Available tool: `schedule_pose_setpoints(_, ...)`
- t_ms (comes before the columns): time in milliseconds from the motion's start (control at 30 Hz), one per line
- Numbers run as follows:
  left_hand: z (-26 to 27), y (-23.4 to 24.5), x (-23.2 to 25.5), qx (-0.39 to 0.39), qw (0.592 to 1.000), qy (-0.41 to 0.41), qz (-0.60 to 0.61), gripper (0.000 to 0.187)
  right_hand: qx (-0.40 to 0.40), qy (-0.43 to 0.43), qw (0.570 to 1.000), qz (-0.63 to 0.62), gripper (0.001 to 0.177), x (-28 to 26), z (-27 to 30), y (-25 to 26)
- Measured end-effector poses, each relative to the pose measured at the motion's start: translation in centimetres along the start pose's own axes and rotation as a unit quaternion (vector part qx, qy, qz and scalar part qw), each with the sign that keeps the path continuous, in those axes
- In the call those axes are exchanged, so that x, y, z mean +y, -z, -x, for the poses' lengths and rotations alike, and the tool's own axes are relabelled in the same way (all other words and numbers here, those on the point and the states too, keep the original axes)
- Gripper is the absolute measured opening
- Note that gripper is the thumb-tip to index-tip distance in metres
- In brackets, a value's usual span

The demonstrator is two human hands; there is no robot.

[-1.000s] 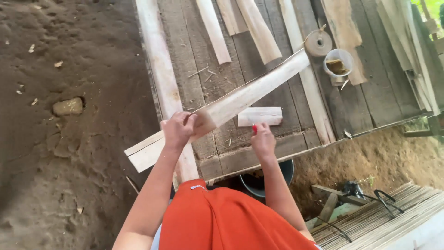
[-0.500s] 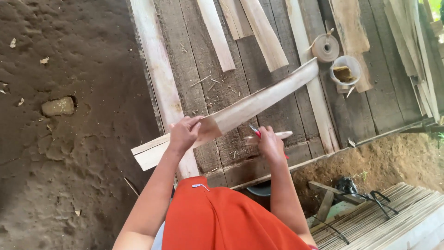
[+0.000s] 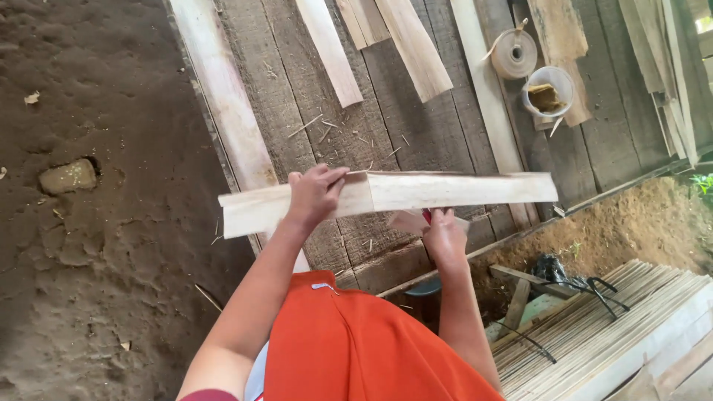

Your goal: Trimming and cutting thin strips of wood or bark to size using a utility knife on a wooden workshop floor.

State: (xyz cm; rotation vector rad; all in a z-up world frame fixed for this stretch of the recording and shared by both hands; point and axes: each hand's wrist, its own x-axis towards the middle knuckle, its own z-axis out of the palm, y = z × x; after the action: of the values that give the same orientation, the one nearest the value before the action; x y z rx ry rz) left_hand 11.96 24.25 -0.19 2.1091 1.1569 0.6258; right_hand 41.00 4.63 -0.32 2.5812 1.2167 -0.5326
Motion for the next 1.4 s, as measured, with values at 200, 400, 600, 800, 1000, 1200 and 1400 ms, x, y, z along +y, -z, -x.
schedule_pose_setpoints(200,1.6,-3.0,0.7,-0.090,0.984,0.067,-0.141,0.054,-0.024,-0.024,0.999,0.001,0.048,-3.0,5.5,4.7)
schedule_pose_setpoints(400,3.1,-4.7,1.0,-0.169,0.976,0.045,-0.133,0.068,-0.067,0.004,0.978,-0.197,0.043,-5.4,6.2,8.6)
schedule_pose_setpoints(600,1.4,-5.9,0.4,-0.244,0.957,0.105,-0.117,0.089,-0.098,-0.011,0.976,-0.194,0.039,-14.4,6.5,9.7)
schedule_pose_setpoints(800,1.0,-5.3,0.4,-0.281,0.947,0.110,-0.110,0.087,-0.095,0.049,0.991,-0.080,0.035,-17.7,1.4,4.2)
schedule_pose_setpoints(1000,1.2,-5.9,0.0,-0.282,0.947,0.111,-0.103,0.087,-0.096,0.064,0.992,-0.047,0.031,-18.4,0.1,4.4)
schedule_pose_setpoints(1200,1.1,-6.2,0.1,-0.274,0.949,0.117,-0.103,0.085,-0.117,0.060,0.990,-0.042,0.028,-18.9,0.7,5.2)
schedule_pose_setpoints(1400,1.4,-7.3,-0.6,-0.252,0.955,0.117,-0.100,0.086,-0.173,0.062,0.983,-0.018,0.035,-19.0,-0.7,4.7)
